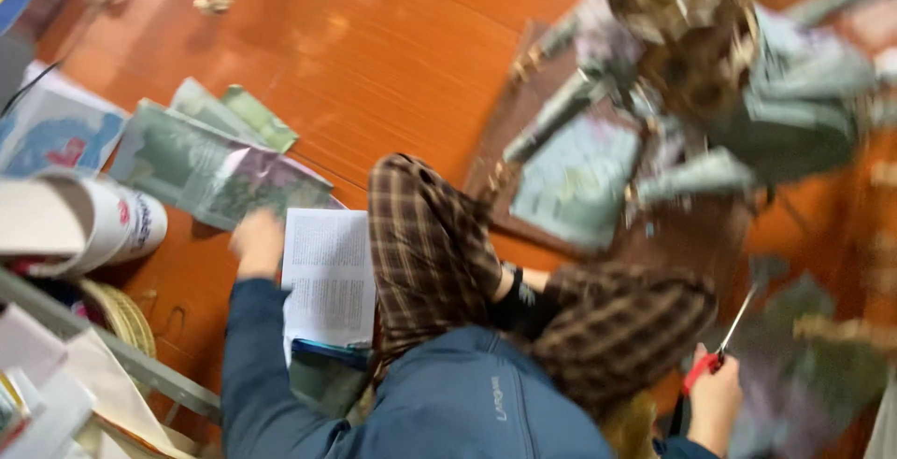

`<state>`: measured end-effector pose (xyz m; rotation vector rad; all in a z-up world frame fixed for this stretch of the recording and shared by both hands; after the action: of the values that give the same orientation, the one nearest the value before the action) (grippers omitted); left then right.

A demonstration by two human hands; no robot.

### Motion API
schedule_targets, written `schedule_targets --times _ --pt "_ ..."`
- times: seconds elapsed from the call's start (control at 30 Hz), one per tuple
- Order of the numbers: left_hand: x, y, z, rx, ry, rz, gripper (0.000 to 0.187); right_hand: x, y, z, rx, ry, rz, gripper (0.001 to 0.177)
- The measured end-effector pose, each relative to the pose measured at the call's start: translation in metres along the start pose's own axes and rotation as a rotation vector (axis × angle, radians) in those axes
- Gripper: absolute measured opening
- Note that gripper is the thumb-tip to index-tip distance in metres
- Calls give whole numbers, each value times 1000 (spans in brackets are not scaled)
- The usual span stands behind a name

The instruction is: Applying paper and adhesive to a bamboo giraffe sculpture frame

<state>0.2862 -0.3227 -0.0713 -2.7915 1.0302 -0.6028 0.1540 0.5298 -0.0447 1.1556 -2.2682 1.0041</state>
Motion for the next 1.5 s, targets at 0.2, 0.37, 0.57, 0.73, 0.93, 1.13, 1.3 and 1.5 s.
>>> schedule_targets --times 0.2,0.37,0.57,0.73,0.93,1.13,1.3,1.5 --pt "79 -97 99 518 181 -153 42 -178 -36 46 78 -362 565 57" --pt "94 -119 130 625 345 -217 40 -134 -20 18 63 -597 347 63" --pt "49 -85 102 499 414 -120 41 78 -3 23 -257 -134 -542 41" --pt "-63 -50 6 -509 375 89 17 154 63 96 -126 365 -632 41" --pt "-271 -88 -186 -955 -526 686 24 167 109 155 -242 464 -535 20" --pt "-394 -111 -238 -656 -1039 815 94 267 57 170 495 544 -721 45" --pt "-421 -110 -260 -679 -1121 876 88 318 132 243 73 -147 -1161 51" --pt "-431 -101 -250 -638 -979 812 76 423 1 108 611 -91 -794 60"
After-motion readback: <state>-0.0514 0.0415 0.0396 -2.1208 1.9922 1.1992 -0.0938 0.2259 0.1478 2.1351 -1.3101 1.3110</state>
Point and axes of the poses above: each hand's wrist, its own y-axis towards the middle knuckle, its own z-axis out of the palm, x = y × z, the point moved 1 cm from there along y, towards the middle knuckle, and after that the axes turned 15 degrees about y, right-handed, at the moved point
